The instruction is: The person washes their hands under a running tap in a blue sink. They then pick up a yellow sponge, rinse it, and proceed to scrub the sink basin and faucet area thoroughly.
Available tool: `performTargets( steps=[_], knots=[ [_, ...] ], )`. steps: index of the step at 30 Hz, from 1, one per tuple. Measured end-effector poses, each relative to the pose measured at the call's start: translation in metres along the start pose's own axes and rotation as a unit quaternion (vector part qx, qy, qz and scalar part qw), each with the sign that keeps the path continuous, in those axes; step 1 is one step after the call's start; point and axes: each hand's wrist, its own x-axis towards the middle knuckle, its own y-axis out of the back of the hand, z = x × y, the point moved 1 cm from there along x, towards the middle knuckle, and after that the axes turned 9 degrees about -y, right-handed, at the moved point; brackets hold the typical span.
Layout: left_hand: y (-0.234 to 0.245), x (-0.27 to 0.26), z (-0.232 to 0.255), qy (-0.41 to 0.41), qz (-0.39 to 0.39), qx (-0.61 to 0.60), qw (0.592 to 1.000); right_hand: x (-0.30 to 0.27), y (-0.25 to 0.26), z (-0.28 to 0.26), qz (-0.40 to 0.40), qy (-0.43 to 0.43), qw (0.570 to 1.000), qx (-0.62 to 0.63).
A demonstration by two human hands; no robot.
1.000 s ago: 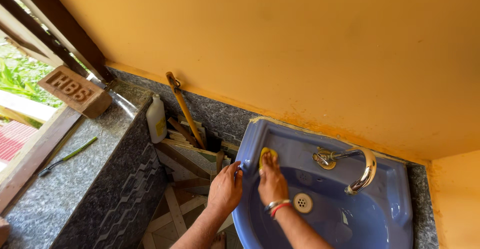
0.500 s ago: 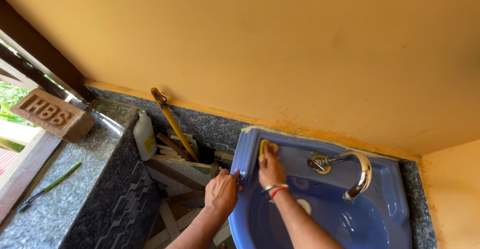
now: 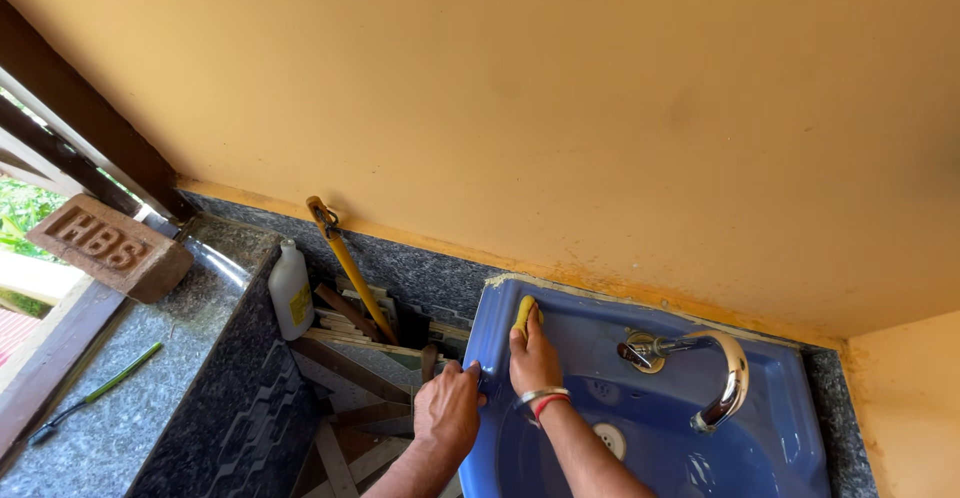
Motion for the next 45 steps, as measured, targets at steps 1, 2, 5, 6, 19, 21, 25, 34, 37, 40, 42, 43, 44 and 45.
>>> performTargets(
  steps=[1, 2, 5, 6, 19, 21, 25, 34, 37, 40, 42, 43, 44, 45],
  knots=[
    [-0.001, 0.001, -0.001, 0.002, 0.000, 0.004, 1.000, -0.013, 0.005, -0.003, -0.020, -0.017, 1.000, -0.014],
    [-0.004, 0.003, 0.000, 0.006, -0.001, 0.004, 1.000, -0.025, 0.009, -0.003, -0.041, -0.033, 0.998, -0.032],
    [-0.010, 0.000, -0.009, -0.005, 0.083, -0.062, 0.995, -0.056, 0.008, 0.006, -0.018, 0.049, 0.998, -0.043],
    [-0.010, -0.001, -0.015, 0.001, 0.069, -0.093, 0.993, -0.070, 0.005, 0.015, 0.003, 0.100, 0.994, -0.037],
    [-0.024, -0.015, -0.051, 0.055, 0.146, -0.377, 0.913, -0.049, -0.029, 0.016, 0.088, 0.465, 0.785, -0.400],
    [-0.021, -0.020, -0.050, 0.059, 0.149, -0.395, 0.905, -0.014, -0.023, -0.013, 0.071, 0.403, 0.820, -0.400],
    [-0.021, -0.029, -0.043, 0.054, 0.156, -0.403, 0.900, 0.014, -0.012, -0.044, 0.005, 0.327, 0.876, -0.354],
    [-0.014, -0.024, -0.033, 0.033, 0.184, -0.418, 0.889, -0.127, -0.019, 0.050, -0.140, 0.413, 0.870, -0.230],
    [-0.011, -0.012, -0.030, 0.010, 0.165, -0.388, 0.907, -0.145, -0.011, 0.079, -0.111, 0.414, 0.883, -0.191],
    [-0.019, -0.009, -0.024, -0.018, 0.143, -0.388, 0.910, -0.151, -0.002, 0.093, -0.109, 0.373, 0.905, -0.173],
    [-0.022, -0.003, -0.017, -0.032, 0.138, -0.367, 0.919, -0.148, 0.005, 0.088, -0.079, 0.388, 0.901, -0.178],
    [-0.023, -0.002, -0.013, -0.031, 0.137, -0.342, 0.929, -0.142, 0.010, 0.082, -0.068, 0.361, 0.918, -0.152],
    [-0.024, -0.003, -0.012, -0.027, 0.135, -0.317, 0.939, -0.138, 0.013, 0.075, -0.060, 0.333, 0.933, -0.125],
    [-0.024, -0.004, -0.011, -0.020, 0.131, -0.325, 0.937, -0.132, 0.016, 0.067, -0.053, 0.305, 0.946, -0.098]
  ],
)
